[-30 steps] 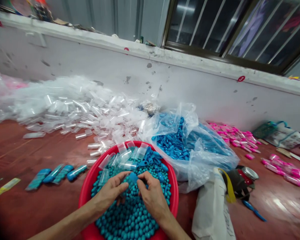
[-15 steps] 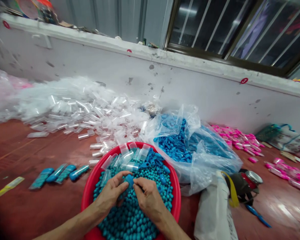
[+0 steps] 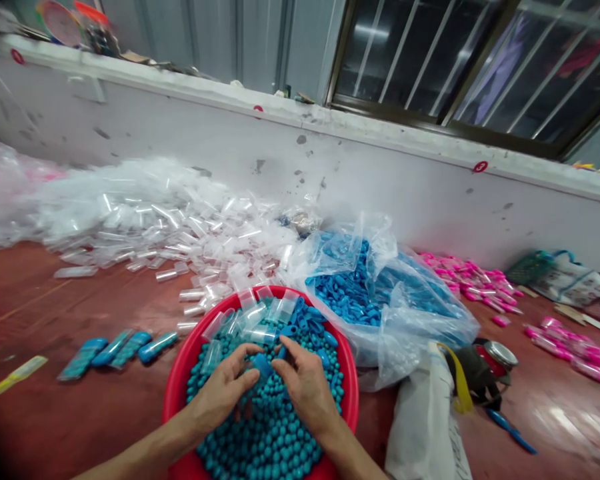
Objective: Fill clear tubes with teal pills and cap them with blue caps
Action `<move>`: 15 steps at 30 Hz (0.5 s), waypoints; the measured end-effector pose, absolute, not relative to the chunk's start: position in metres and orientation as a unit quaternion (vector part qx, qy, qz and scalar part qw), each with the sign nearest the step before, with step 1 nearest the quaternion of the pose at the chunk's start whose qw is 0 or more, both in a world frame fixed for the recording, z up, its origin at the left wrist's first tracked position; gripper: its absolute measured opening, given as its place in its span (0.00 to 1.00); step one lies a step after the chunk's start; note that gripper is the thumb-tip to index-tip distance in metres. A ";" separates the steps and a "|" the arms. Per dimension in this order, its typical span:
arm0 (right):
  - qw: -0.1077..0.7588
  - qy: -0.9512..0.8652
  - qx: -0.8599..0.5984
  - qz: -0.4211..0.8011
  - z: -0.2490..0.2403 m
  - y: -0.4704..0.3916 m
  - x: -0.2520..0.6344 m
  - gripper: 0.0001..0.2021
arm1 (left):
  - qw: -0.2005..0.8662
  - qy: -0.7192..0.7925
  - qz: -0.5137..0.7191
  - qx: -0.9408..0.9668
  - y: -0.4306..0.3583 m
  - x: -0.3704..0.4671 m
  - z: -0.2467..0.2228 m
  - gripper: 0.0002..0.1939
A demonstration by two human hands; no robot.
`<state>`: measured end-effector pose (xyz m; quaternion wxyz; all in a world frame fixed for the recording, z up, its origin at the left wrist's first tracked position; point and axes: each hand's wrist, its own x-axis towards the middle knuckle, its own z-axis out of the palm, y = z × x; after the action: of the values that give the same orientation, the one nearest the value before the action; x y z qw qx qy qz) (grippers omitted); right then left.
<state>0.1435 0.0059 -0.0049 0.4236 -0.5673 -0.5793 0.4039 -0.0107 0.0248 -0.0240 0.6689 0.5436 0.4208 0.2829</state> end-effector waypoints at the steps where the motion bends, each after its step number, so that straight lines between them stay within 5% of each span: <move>1: 0.396 -0.617 -0.563 0.382 -0.006 0.003 0.141 0.20 | 0.659 0.431 0.297 0.540 0.024 -0.010 -0.025 0.22; 7: 0.241 -0.711 -0.570 0.335 -0.016 -0.013 0.127 0.51 | 0.636 0.415 0.386 0.524 0.020 -0.007 -0.023 0.26; 15: 0.201 -0.773 -0.574 0.181 -0.010 -0.017 0.115 0.45 | 0.652 0.372 0.360 0.555 0.015 -0.006 -0.014 0.19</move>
<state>0.1152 -0.0171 -0.0100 0.2005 -0.5742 -0.7728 0.1811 -0.0059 0.0150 -0.0141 0.6515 0.5548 0.3715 0.3602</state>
